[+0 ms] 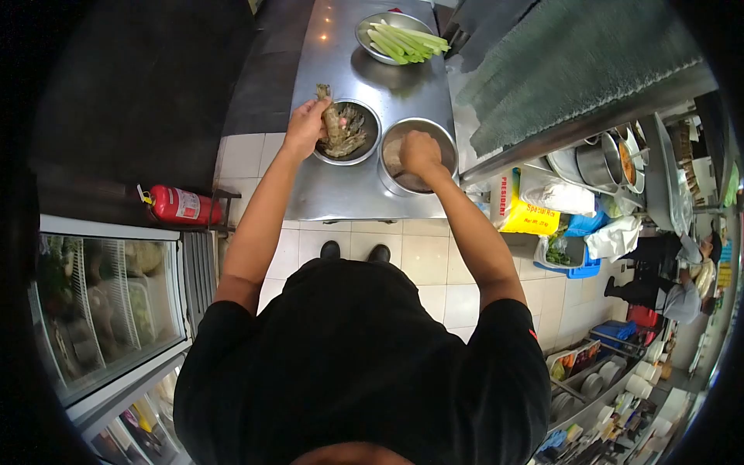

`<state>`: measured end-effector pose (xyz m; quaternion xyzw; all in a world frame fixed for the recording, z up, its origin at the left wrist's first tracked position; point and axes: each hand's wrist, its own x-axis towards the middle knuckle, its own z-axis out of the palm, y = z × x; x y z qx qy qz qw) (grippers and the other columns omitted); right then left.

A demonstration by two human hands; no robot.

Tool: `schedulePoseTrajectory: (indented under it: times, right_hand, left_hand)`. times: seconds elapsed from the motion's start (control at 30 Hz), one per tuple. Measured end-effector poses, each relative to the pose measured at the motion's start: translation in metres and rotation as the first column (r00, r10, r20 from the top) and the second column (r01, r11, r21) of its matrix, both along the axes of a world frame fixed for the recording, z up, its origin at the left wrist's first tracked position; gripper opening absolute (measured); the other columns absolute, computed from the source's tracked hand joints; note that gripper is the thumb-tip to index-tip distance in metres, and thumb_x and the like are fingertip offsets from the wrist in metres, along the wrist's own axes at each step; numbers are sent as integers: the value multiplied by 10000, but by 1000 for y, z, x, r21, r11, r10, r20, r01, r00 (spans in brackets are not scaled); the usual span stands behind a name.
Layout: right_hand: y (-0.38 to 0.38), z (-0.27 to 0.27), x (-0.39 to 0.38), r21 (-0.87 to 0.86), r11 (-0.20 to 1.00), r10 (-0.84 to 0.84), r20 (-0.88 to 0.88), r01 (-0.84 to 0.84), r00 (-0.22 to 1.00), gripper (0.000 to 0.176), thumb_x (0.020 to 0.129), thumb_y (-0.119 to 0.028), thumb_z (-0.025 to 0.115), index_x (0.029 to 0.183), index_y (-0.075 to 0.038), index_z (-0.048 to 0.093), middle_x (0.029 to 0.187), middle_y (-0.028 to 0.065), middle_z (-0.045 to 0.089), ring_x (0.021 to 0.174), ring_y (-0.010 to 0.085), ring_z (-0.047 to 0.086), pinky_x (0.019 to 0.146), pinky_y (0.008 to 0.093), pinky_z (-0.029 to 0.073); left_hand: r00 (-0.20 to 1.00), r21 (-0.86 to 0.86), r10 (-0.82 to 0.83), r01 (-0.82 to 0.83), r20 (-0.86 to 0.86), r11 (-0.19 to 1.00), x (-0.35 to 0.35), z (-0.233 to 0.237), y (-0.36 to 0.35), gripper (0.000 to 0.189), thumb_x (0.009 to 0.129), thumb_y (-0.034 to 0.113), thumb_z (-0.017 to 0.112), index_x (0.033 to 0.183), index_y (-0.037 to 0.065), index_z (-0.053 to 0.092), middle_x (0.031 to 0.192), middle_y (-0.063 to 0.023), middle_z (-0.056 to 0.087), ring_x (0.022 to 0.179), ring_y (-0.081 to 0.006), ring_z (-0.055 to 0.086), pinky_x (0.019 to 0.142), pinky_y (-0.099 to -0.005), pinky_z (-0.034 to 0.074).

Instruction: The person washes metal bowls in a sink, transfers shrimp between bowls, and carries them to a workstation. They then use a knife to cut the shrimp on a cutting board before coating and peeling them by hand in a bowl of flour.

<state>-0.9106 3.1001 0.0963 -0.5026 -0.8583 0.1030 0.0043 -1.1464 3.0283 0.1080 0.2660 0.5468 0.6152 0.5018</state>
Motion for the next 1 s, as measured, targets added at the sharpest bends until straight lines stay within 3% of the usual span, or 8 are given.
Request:
schedulePoseTrajectory:
  times: [0.03, 0.2, 0.27, 0.3, 0.37, 0.53, 0.73, 1.0]
  right_hand:
    - [-5, 13, -2, 15, 1000, 11, -35, -10, 999, 153, 763, -183, 618, 771, -54, 700, 818, 211, 656, 810, 380, 646, 749, 453, 514]
    - [-4, 17, 25, -118, 993, -17, -233, -10, 972, 112, 776, -161, 660, 801, -59, 700, 806, 155, 674, 744, 331, 648, 689, 409, 503]
    - [-5, 12, 31, -266, 962, -204, -533, 67, 821, 110, 781, -135, 698, 797, -27, 690, 707, 97, 661, 648, 189, 615, 611, 326, 471]
    - [-10, 19, 28, -262, 963, -203, -537, 67, 819, 110, 781, -135, 698, 797, -27, 690, 707, 97, 661, 648, 189, 615, 611, 326, 471]
    - [-18, 34, 24, -317, 948, -241, -748, -15, 619, 109, 806, -107, 710, 812, -1, 687, 662, 25, 628, 648, 69, 547, 589, 245, 437]
    - [-41, 67, -6, -372, 921, -253, -799, -118, 545, 150, 828, -123, 715, 831, 23, 683, 735, 6, 632, 686, 48, 541, 616, 212, 438]
    - [-50, 79, -43, -400, 859, -213, -847, -319, 487, 146, 829, -107, 710, 872, 30, 687, 788, 18, 658, 729, 63, 585, 659, 211, 465]
    - [-54, 63, -67, -400, 853, -148, -802, -335, 579, 132, 848, -106, 695, 887, 20, 689, 846, 20, 649, 745, 64, 572, 674, 205, 463]
  left_hand:
    - [989, -59, -5, 14, 149, 998, -4, 7, -3, 230, 965, 251, 508, 1014, 28, 530, 788, -69, 602, 724, -172, 634, 666, -340, 551]
    - [914, -75, -177, 218, 365, 973, -22, 5, -11, 229, 941, 209, 543, 1008, -9, 524, 908, -95, 572, 807, -195, 604, 726, -359, 568]
    - [913, -28, -233, 256, 335, 966, -25, 3, -15, 218, 923, 182, 570, 1018, -9, 522, 917, -92, 567, 802, -196, 604, 751, -354, 562]
    - [906, 13, -295, 305, 305, 952, -24, 6, -18, 217, 905, 154, 597, 1028, -9, 520, 925, -89, 563, 797, -198, 604, 776, -348, 555]
    - [905, 22, -295, 303, 307, 953, -20, 11, -22, 240, 880, 69, 614, 1067, -26, 499, 974, -101, 571, 845, -208, 622, 800, -343, 546]
    - [945, 56, -301, 296, 126, 954, -5, 23, -30, 348, 906, 38, 582, 1206, -72, 445, 1092, -150, 578, 1022, -226, 614, 857, -333, 530]
    - [925, 142, -303, 276, 229, 950, 8, 18, -32, 271, 907, 37, 554, 1153, -53, 484, 1037, -135, 609, 938, -218, 640, 828, -317, 543]
    - [936, 99, -234, 215, 264, 972, 11, 11, -28, 217, 925, 71, 508, 1113, -36, 499, 1025, -117, 612, 917, -185, 623, 807, -322, 520]
